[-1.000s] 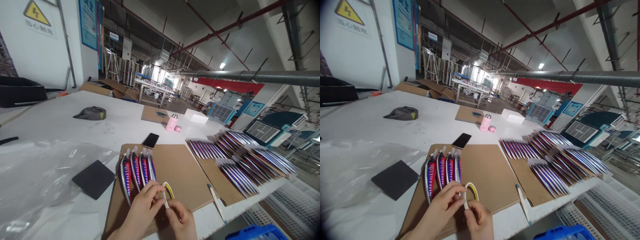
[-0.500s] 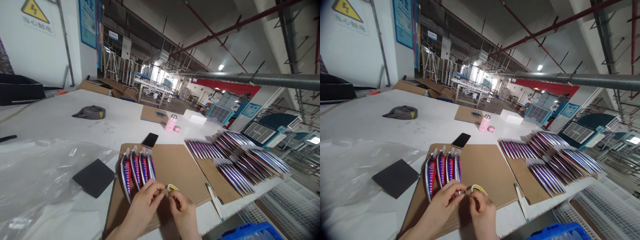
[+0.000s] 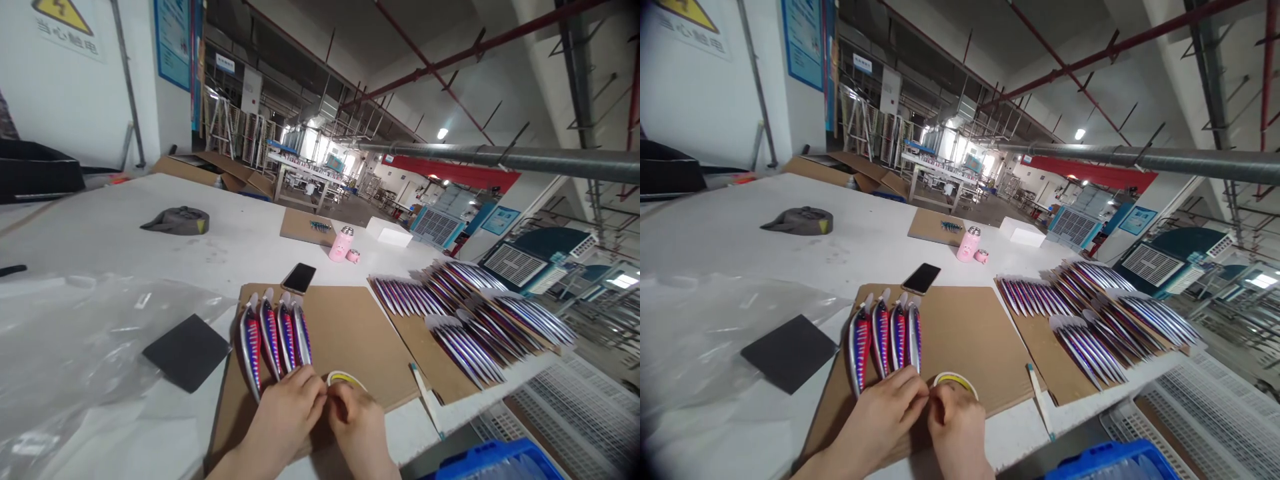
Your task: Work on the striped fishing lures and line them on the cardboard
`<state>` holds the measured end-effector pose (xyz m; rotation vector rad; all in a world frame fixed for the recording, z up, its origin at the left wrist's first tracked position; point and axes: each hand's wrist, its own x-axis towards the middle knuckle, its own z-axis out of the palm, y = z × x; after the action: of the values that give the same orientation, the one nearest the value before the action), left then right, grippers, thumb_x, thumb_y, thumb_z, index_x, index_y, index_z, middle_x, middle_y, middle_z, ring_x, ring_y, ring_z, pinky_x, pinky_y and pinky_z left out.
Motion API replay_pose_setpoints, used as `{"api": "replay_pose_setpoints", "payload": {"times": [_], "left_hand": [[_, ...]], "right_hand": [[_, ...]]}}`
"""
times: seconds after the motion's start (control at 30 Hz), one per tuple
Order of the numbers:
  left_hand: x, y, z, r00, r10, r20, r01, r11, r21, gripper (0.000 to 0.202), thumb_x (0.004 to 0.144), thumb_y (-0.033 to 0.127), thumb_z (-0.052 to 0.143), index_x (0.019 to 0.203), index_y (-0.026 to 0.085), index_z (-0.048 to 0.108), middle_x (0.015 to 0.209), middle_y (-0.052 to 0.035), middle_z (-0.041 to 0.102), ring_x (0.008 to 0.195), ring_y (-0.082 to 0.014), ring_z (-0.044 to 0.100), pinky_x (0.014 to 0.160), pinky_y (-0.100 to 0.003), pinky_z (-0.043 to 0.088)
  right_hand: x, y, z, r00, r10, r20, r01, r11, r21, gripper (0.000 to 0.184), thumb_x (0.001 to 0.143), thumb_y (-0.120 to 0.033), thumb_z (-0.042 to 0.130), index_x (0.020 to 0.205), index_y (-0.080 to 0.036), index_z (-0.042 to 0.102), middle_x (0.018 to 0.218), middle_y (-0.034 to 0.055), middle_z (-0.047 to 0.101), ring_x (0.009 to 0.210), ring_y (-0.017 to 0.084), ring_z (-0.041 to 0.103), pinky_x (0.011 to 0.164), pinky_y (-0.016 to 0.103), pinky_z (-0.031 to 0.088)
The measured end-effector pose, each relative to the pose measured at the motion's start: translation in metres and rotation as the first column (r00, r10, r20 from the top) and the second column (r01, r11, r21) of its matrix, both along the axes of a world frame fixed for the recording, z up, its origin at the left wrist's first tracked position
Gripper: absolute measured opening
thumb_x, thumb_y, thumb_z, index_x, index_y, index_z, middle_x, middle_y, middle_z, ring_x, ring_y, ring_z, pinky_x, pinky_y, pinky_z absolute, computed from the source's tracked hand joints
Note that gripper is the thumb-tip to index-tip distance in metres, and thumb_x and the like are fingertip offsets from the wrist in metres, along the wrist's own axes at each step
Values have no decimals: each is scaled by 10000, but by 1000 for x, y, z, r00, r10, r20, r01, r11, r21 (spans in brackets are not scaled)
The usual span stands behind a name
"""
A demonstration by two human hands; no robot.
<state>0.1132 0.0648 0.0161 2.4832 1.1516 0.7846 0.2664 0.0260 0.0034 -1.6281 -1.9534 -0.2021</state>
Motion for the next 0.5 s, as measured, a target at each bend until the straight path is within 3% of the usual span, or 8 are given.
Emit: {"api": "replay_pose_setpoints", "payload": {"times": [0.07,0.17,0.3,0.4,0.5], "left_hand": [[1,1,1,999,20,40,-19,999,-27,177,817,132,441,704,197,559,765,-7,611,698,-155,598,637,-257,435],[3,3,4,975,54,216,-8,978,-208,167,775,139,416,649,203,505,697,5,582,657,-148,576,625,-250,425],[-1,9,4,876,164,453,100,858,-504,180,766,331,452,637,215,499,587,40,495,580,-146,508,573,-239,417],[-5,15,-3,829,259,496,114,789,-603,289,755,483,490,648,216,516,561,60,446,553,-132,465,551,-220,411],[-1,19,-15,812,314,492,55,799,-599,418,726,629,483,646,223,541,523,54,460,511,-138,466,495,-218,418]], "right_hand": [[-4,-1,2,998,9,-69,-9,1000,-5,230,731,-106,440,701,-226,634,644,-2,686,578,170,656,548,239,457],[-11,-3,7,969,16,-247,-11,1000,22,207,741,-120,468,672,-228,630,616,-16,676,555,148,640,556,216,465],[-9,1,10,909,2,-418,40,995,91,172,743,-139,503,669,-229,630,618,-17,665,546,140,616,566,206,478],[11,18,5,919,-149,-366,195,977,91,186,804,-163,474,816,-227,648,703,8,687,586,154,624,580,222,484],[37,34,-2,933,-312,-181,319,948,13,273,788,-122,495,1015,-219,612,730,19,691,610,173,626,566,234,471]]}}
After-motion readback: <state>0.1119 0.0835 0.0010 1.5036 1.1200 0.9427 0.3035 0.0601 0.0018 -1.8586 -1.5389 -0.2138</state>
